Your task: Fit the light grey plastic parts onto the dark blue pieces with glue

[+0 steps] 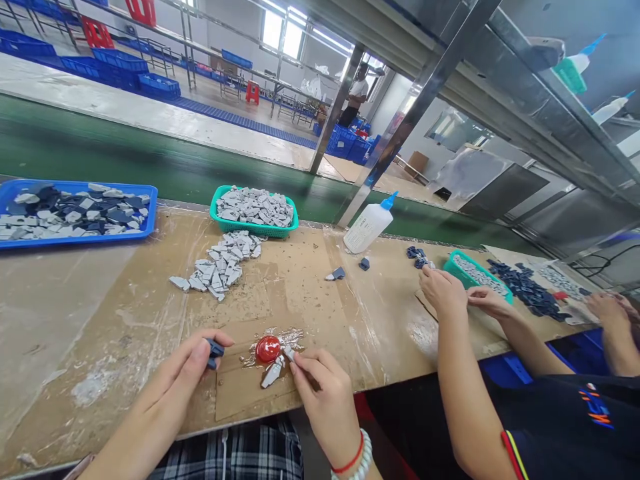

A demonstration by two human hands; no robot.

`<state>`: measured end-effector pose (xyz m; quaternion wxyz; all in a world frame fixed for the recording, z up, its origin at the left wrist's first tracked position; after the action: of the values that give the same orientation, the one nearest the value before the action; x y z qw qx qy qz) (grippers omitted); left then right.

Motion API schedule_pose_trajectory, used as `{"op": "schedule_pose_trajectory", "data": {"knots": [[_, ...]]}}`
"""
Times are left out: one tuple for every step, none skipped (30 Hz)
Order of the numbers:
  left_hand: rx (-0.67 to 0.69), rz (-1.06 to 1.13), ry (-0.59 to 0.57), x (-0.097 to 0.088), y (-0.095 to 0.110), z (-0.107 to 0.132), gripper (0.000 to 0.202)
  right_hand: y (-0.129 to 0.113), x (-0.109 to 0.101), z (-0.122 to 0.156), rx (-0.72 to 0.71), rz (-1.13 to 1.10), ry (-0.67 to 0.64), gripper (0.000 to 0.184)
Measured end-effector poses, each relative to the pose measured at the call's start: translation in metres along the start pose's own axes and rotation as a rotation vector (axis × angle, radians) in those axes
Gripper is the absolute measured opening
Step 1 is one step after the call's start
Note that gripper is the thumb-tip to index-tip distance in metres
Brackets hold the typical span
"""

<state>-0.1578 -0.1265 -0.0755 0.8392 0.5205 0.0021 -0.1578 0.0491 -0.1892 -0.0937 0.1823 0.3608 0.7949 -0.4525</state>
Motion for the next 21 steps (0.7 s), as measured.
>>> {"op": "schedule_pose_trajectory", "data": {"knots": [[-0.009, 0.004, 0.002, 0.000, -0.002, 0.001, 0.055, -0.001, 0.001, 0.002, -0.010, 0.018, 0.007, 0.015], [-0.016, 0.003, 0.006, 0.000, -0.003, 0.002, 0.055, -0.003, 0.002, 0.003, -0.016, 0.032, 0.010, 0.015], [-0.022, 0.002, 0.012, 0.001, -0.004, 0.003, 0.055, -0.004, 0.002, 0.004, -0.021, 0.042, 0.011, 0.015], [-0.026, 0.001, 0.016, 0.002, -0.005, 0.003, 0.056, -0.006, 0.003, 0.005, -0.024, 0.049, 0.006, 0.015], [-0.029, 0.000, 0.014, 0.003, -0.005, 0.003, 0.056, -0.007, 0.004, 0.006, -0.026, 0.055, -0.003, 0.014], [-0.031, 0.001, 0.010, 0.003, -0.007, 0.003, 0.056, -0.008, 0.005, 0.007, -0.028, 0.060, -0.014, 0.014], [-0.026, -0.002, 0.006, 0.003, -0.008, 0.001, 0.055, -0.009, 0.005, 0.007, -0.032, 0.064, -0.026, 0.015], [-0.014, -0.008, 0.005, 0.003, -0.010, 0.000, 0.055, -0.009, 0.006, 0.008, -0.034, 0.066, -0.034, 0.015], [0.007, -0.019, 0.007, 0.002, -0.011, -0.002, 0.054, -0.010, 0.005, 0.008, -0.034, 0.065, -0.033, 0.016], [0.030, -0.034, 0.008, 0.000, -0.013, -0.004, 0.053, -0.010, 0.004, 0.008, -0.029, 0.058, -0.025, 0.016], [0.052, -0.053, 0.002, -0.002, -0.015, -0.006, 0.052, -0.010, 0.001, 0.007, -0.014, 0.043, -0.007, 0.016], [0.066, -0.078, -0.014, -0.003, -0.016, -0.007, 0.051, -0.009, -0.002, 0.006, 0.015, 0.017, 0.017, 0.016], [0.067, -0.105, -0.037, -0.004, -0.018, -0.009, 0.050, -0.007, -0.005, 0.005, 0.059, -0.021, 0.043, 0.016], [0.061, -0.129, -0.066, -0.003, -0.019, -0.010, 0.050, -0.005, -0.009, 0.004, 0.117, -0.073, 0.067, 0.015], [0.052, -0.150, -0.096, -0.002, -0.019, -0.010, 0.049, -0.002, -0.011, 0.003, 0.186, -0.141, 0.087, 0.014], [0.044, -0.161, -0.129, 0.000, -0.017, -0.010, 0.049, 0.001, -0.013, 0.002, 0.261, -0.226, 0.103, 0.013], [0.044, -0.163, -0.162, 0.004, -0.015, -0.009, 0.048, 0.003, -0.013, 0.001, 0.337, -0.327, 0.119, 0.015], [0.055, -0.158, -0.200, 0.009, -0.011, -0.008, 0.047, 0.004, -0.013, 0.000, 0.409, -0.442, 0.135, 0.017], [0.079, -0.151, -0.242, 0.015, -0.006, -0.007, 0.046, 0.004, -0.011, 0.000, 0.470, -0.560, 0.153, 0.019], [0.113, -0.143, -0.290, 0.022, -0.001, -0.005, 0.045, 0.003, -0.010, -0.002, 0.514, -0.671, 0.173, 0.020], [0.144, -0.127, -0.346, 0.029, 0.003, -0.002, 0.043, 0.000, -0.008, -0.003, 0.532, -0.763, 0.191, 0.020]]}}
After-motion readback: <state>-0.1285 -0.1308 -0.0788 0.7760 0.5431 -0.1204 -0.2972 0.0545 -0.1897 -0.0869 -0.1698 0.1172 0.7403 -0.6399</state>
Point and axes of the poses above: each hand's wrist, its own z-axis away from the middle knuckle, its own x-axis out of the palm, y = z × x, the point moved 5 cm from there along -z, towards the middle knuckle, and after that the axes turned 10 degrees about -x, right-handed, at the moved point
